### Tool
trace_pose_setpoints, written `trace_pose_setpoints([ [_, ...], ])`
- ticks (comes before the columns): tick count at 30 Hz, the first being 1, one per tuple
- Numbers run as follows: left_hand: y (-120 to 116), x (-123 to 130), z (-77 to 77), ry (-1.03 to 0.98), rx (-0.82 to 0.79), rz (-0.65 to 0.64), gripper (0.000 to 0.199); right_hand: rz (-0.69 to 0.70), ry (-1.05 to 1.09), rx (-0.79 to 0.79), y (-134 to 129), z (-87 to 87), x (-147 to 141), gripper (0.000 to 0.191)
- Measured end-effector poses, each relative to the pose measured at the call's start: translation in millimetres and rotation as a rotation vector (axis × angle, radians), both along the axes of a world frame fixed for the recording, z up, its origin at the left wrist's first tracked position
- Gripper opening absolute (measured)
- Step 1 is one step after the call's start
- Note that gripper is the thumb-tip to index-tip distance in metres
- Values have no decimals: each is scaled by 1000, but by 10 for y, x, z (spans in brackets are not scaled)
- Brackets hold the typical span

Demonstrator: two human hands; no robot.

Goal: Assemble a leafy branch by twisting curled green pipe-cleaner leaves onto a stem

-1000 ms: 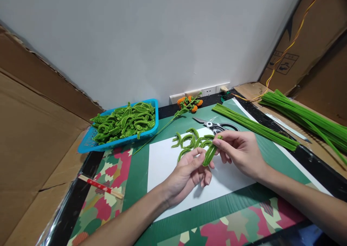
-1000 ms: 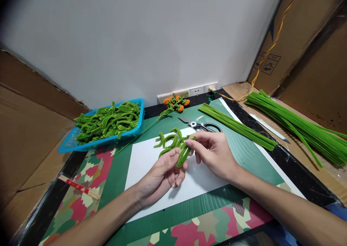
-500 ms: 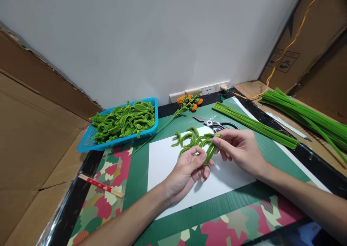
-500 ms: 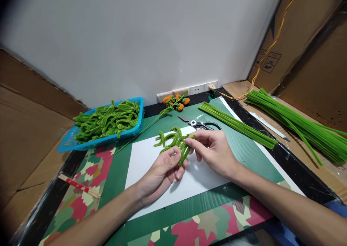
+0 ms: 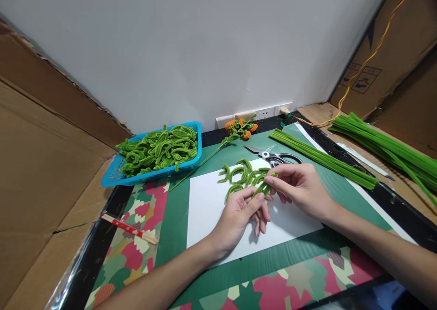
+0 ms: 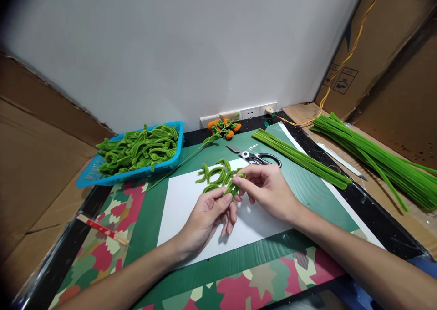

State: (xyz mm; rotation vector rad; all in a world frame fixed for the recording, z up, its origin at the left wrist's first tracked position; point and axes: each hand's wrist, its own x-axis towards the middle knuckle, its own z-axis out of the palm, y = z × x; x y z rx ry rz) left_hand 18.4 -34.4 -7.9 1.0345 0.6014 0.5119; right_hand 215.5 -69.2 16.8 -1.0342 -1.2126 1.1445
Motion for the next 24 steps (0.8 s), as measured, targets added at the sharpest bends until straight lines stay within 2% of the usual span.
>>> trace_pose_setpoints([
  [5,-43,-9,11,17,19,-28,36,74,38,-59,23,-36,13,23],
  [9,-70,-6,21,-11,21,10,37,20,120,-109,36,-86,22,29],
  [14,-86,-15,32,-9,62,-15,40,-40,123,-110,35,-113,-1,30],
  [24,-119,9,84,66,105,-35,38,-72,101,-35,-19,-107,-46,16],
])
